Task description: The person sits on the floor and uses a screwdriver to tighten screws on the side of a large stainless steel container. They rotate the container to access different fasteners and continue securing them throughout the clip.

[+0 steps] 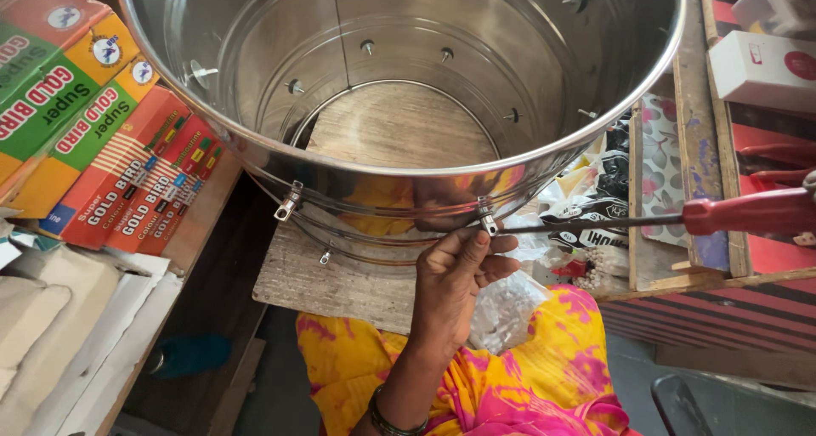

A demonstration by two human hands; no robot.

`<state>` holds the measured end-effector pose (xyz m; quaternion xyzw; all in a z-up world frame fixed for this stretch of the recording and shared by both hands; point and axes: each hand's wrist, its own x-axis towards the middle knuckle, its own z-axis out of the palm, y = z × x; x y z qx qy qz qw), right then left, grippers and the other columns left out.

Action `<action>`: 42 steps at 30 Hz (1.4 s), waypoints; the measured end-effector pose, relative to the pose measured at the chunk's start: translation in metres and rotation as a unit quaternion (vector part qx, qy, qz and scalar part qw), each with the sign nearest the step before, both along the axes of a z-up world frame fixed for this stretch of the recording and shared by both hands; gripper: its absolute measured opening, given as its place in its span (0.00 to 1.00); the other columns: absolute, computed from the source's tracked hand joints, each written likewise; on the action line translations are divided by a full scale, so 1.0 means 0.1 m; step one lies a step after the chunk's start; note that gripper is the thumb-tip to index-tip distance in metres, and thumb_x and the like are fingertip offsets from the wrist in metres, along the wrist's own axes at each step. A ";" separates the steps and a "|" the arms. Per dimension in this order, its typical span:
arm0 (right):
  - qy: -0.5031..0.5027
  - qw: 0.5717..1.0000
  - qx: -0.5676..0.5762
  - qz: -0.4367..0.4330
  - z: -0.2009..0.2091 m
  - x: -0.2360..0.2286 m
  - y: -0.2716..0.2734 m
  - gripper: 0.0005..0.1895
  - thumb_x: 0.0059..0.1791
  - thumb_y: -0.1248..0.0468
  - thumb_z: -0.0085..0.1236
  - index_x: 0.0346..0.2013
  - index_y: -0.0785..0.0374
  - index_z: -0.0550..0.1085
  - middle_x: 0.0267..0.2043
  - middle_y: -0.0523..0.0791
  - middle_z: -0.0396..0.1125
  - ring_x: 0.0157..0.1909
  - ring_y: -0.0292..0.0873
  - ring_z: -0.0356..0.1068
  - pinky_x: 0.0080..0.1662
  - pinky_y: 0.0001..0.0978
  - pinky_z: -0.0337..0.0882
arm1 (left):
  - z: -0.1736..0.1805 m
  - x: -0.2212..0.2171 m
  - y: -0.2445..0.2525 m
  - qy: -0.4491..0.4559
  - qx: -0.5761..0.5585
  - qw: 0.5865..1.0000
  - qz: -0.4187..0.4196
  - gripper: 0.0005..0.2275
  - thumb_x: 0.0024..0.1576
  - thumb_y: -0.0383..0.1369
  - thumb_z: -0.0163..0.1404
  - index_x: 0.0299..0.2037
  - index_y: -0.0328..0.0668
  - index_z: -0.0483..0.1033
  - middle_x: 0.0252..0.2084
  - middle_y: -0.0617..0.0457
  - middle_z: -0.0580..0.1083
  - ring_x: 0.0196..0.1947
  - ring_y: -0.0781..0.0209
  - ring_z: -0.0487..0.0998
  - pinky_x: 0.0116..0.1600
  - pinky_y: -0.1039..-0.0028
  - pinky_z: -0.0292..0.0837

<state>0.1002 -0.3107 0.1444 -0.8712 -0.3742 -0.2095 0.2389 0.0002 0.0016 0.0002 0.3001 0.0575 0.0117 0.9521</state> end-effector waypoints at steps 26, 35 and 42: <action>-0.115 0.959 -0.161 0.203 1.11 -0.35 1.46 0.13 0.48 0.60 0.65 0.30 0.66 0.72 0.21 0.46 0.59 0.20 0.44 0.64 0.25 0.41 0.62 | -0.06 0.01 -0.02 -0.005 -0.018 1.000 0.008 0.11 0.64 0.33 0.53 0.48 0.31 0.78 0.42 0.43 0.81 0.37 0.58 0.83 0.47 0.67 0.81; -0.187 0.934 -0.170 0.251 1.42 -0.57 1.84 0.15 0.44 0.59 0.70 0.26 0.66 0.73 0.17 0.45 0.59 0.18 0.46 0.64 0.22 0.44 0.61 | -0.10 0.03 -0.05 -0.004 -0.034 0.999 0.021 0.09 0.64 0.32 0.54 0.46 0.32 0.78 0.41 0.46 0.80 0.36 0.59 0.83 0.47 0.67 0.80; -0.193 0.961 -0.136 0.142 1.42 -0.73 1.87 0.15 0.46 0.62 0.69 0.24 0.66 0.70 0.22 0.50 0.63 0.24 0.53 0.66 0.28 0.48 0.62 | -0.10 0.05 -0.03 0.017 -0.024 0.999 0.015 0.09 0.62 0.34 0.55 0.44 0.36 0.78 0.41 0.46 0.81 0.36 0.61 0.83 0.47 0.68 0.80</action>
